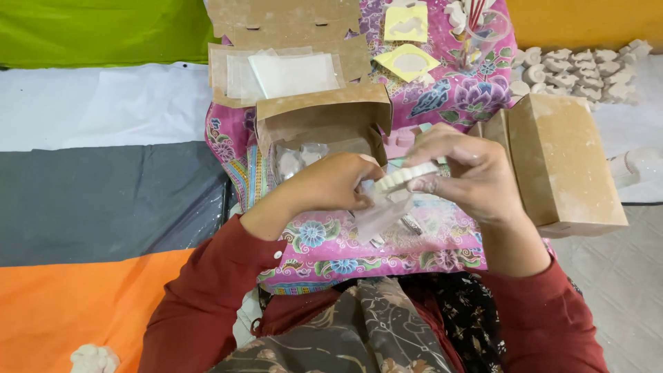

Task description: The person packs plastic toy figurines and small paper inserts into cardboard boxes, then seals one box.

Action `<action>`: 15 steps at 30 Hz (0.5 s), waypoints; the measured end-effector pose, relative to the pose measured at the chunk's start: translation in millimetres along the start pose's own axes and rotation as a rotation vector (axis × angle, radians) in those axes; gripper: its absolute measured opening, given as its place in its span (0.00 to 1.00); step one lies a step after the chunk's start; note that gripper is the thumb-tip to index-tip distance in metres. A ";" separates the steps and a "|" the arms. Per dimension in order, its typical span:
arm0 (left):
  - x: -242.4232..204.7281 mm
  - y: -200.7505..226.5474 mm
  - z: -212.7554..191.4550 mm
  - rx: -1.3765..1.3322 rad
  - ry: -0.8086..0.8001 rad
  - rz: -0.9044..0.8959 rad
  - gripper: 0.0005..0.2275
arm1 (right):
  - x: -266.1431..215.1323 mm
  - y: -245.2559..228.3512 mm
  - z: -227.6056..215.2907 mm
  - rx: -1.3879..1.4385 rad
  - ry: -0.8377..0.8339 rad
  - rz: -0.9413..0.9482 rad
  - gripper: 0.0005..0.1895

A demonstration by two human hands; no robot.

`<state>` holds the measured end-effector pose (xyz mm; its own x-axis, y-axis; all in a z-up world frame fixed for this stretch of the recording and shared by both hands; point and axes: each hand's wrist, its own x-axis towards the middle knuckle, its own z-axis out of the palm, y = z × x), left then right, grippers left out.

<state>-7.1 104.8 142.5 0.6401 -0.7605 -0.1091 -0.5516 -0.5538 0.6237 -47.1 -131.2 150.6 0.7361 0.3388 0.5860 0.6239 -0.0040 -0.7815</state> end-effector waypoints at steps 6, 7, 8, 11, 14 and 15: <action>7.3 -19.0 6.5 -0.206 0.043 -0.033 0.12 | -3.3 29.0 13.0 0.097 0.076 0.164 0.18; 7.8 -20.5 5.6 -0.249 0.042 -0.004 0.12 | -4.8 31.8 16.1 0.080 0.103 0.157 0.18; 7.9 -23.6 5.5 -0.250 0.042 -0.006 0.12 | -4.6 31.8 17.0 0.081 0.102 0.159 0.18; 9.7 -29.9 3.4 -0.270 0.018 0.075 0.12 | -1.5 27.2 18.8 -0.070 0.021 0.043 0.15; 10.6 -36.1 2.1 -0.291 -0.005 0.092 0.11 | 5.7 15.0 20.2 -0.157 -0.061 -0.037 0.12; 11.9 -41.5 3.8 -0.323 -0.025 0.123 0.10 | 7.4 12.2 19.2 -0.193 -0.116 -0.066 0.10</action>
